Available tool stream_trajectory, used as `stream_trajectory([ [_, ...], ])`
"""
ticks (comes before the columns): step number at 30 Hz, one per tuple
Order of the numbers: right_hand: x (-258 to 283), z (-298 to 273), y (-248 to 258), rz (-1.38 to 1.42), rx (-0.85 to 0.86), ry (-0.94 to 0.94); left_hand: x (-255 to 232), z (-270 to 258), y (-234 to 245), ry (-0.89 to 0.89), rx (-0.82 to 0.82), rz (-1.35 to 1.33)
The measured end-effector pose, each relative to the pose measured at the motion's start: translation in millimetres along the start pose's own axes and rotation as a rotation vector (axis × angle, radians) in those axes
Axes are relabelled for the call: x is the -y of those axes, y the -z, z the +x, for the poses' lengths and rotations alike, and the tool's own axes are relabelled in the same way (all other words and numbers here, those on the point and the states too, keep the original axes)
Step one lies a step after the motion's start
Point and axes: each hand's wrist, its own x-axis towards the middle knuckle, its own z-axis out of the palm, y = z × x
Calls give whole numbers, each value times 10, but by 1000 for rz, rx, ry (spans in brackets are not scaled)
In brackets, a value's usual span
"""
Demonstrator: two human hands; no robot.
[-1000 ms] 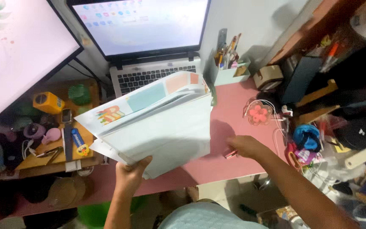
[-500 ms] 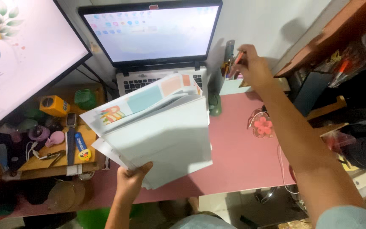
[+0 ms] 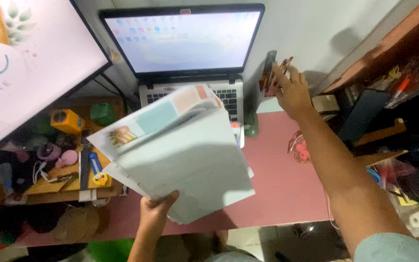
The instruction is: The person sorts through a stack of documents on a desk, picking them up one by one and arranging them into different piles.
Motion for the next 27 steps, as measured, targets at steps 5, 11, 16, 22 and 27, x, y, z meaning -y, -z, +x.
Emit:
stream_trajectory([
  [5,166,-615,-2,473,-135,24,152,-43,-252,-96,61,-247],
  [11,-241,-2422,-1162,1527,428,110,277,-184,-552,15,185,-612],
  [16,574,-2937,-962,1760,487,-488,292,-567,-815,116,283,-757],
  [22,856,-2576,-344,1165,614,-449,947,-838,-569,390,545,-625],
  [27,709,-2376,-818,822,831,-232,1626,-864,-368,726,287,-696],
])
